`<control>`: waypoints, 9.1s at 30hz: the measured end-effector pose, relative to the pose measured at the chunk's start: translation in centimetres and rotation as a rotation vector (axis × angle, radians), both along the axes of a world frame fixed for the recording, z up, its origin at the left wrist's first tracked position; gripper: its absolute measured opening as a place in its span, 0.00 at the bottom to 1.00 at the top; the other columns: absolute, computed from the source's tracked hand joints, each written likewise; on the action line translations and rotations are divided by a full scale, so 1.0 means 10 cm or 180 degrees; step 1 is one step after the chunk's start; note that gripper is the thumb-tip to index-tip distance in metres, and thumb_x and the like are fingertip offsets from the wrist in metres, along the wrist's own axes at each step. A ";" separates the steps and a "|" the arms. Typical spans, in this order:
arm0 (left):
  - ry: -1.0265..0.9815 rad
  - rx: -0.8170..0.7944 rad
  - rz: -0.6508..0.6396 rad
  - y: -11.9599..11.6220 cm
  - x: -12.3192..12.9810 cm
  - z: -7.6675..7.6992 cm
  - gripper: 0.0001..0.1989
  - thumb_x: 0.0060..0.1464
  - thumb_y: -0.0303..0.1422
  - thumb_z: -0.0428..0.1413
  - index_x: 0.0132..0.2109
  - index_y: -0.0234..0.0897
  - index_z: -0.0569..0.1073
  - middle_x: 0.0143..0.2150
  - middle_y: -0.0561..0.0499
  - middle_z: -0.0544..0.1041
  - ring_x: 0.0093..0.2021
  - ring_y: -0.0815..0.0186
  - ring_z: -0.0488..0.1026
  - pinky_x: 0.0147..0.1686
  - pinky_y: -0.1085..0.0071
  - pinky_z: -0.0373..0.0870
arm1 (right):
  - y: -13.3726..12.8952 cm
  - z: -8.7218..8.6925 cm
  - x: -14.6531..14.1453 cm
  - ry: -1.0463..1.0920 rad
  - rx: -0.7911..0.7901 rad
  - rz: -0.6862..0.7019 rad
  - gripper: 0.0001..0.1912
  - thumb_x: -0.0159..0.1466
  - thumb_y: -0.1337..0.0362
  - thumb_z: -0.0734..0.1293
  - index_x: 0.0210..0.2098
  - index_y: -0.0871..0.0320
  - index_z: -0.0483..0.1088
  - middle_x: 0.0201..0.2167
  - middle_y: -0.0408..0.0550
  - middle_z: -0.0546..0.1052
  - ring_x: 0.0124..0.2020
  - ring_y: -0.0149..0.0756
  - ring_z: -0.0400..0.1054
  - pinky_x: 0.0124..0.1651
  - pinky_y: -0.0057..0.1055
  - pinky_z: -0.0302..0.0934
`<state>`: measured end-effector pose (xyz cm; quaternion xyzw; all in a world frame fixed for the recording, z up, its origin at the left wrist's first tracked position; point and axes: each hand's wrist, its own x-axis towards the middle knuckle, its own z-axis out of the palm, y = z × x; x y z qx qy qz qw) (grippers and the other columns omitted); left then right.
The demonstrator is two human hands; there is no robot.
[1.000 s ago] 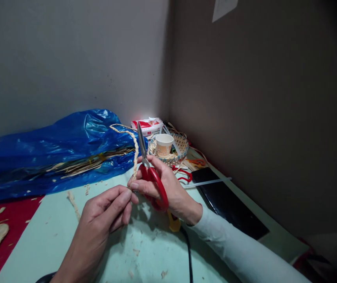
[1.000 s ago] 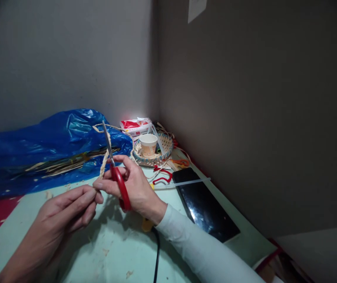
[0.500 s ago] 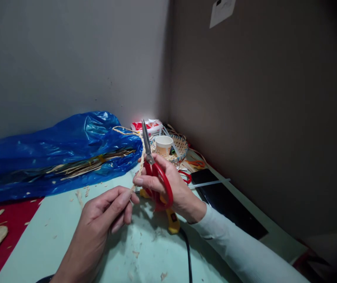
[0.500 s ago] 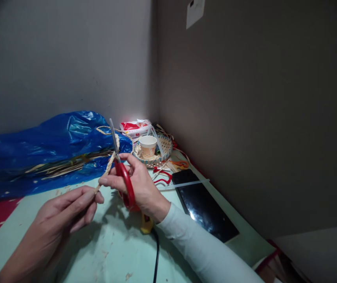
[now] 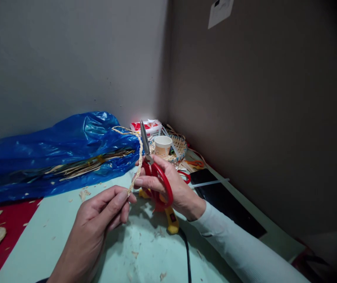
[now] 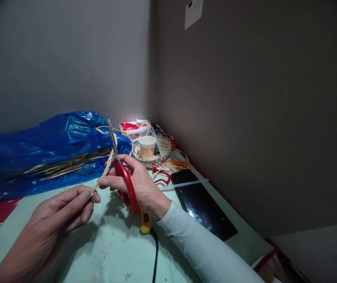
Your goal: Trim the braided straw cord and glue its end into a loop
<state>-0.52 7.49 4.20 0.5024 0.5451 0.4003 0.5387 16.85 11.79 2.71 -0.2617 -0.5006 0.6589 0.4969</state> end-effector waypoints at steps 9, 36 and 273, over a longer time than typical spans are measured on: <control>0.0071 0.0213 -0.0144 0.00 -0.03 -0.04 0.15 0.55 0.48 0.60 0.30 0.42 0.75 0.26 0.56 0.73 0.26 0.69 0.62 0.29 0.76 0.61 | -0.04 0.04 -0.05 0.0426 -0.0085 -0.0443 0.24 0.50 0.65 0.80 0.41 0.56 0.67 0.29 0.36 0.75 0.28 0.26 0.68 0.34 0.24 0.61; 0.0419 0.0596 0.0721 -0.17 0.07 0.04 0.14 0.44 0.48 0.67 0.36 0.47 0.82 0.26 0.57 0.79 0.30 0.67 0.72 0.31 0.81 0.68 | -0.10 0.12 -0.05 0.0213 0.0194 -0.0311 0.24 0.55 0.60 0.78 0.45 0.53 0.65 0.31 0.40 0.78 0.30 0.31 0.74 0.37 0.31 0.68; 0.0596 0.1034 0.1725 -0.46 -0.09 -0.30 0.09 0.43 0.44 0.66 0.31 0.46 0.84 0.35 0.54 0.82 0.34 0.64 0.77 0.34 0.75 0.73 | -0.29 -0.27 -0.15 -0.1408 0.0931 -0.0661 0.13 0.61 0.62 0.72 0.43 0.54 0.68 0.27 0.38 0.70 0.25 0.30 0.61 0.31 0.27 0.58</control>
